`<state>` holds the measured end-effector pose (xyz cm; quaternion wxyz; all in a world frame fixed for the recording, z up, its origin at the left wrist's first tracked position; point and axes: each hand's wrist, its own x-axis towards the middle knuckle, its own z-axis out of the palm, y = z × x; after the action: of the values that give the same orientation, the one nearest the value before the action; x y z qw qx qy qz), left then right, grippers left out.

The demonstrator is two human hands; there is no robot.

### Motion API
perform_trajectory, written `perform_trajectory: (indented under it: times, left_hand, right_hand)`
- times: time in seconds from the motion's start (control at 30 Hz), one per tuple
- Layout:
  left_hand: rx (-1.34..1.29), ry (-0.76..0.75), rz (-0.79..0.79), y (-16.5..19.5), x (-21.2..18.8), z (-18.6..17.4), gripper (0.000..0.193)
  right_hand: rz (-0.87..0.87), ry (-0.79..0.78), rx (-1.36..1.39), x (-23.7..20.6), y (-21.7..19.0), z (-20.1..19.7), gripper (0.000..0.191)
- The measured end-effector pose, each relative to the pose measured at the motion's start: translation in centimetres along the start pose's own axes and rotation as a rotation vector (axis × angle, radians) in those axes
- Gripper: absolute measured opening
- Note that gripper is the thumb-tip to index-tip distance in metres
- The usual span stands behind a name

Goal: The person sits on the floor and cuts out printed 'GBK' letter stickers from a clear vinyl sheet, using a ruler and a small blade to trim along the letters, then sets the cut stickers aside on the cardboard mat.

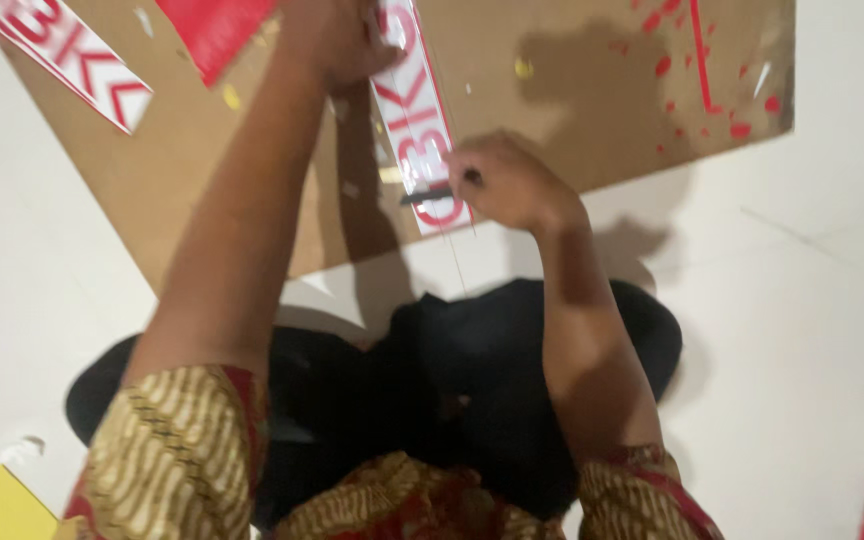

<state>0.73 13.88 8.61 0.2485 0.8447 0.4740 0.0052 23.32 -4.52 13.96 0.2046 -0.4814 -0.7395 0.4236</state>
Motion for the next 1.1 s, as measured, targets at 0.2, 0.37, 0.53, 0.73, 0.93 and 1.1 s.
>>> perform_trajectory:
  times: [0.2,0.37,0.53,0.73,0.93,1.1]
  left_hand:
    - [-0.052,0.277,0.156,-0.3,-0.5,-0.6,0.093]
    - [-0.013,0.28,0.135,-0.3,-0.2,-0.7,0.097]
    - [0.004,0.247,0.103,-0.4,-0.1,-0.8,0.097]
    - [0.006,0.263,0.12,-0.4,-0.3,-0.9,0.096]
    - [0.006,0.275,0.126,-0.3,-0.6,-0.9,0.095]
    - [0.001,0.276,0.132,-0.2,-0.8,-1.1,0.096]
  right_hand:
    - [0.085,-0.026,0.034,0.4,-2.0,-1.1,0.008]
    - [0.164,-0.066,0.04,0.5,-2.5,-1.5,0.009]
    - [0.127,-0.051,0.05,0.6,-2.8,-1.8,0.008]
    - [0.196,-0.081,0.031,0.6,-3.4,-2.2,0.009]
    - [0.272,-0.091,0.069,0.5,-3.8,-2.3,0.008]
    - [0.198,-0.085,0.022,0.5,-3.8,-2.2,0.009]
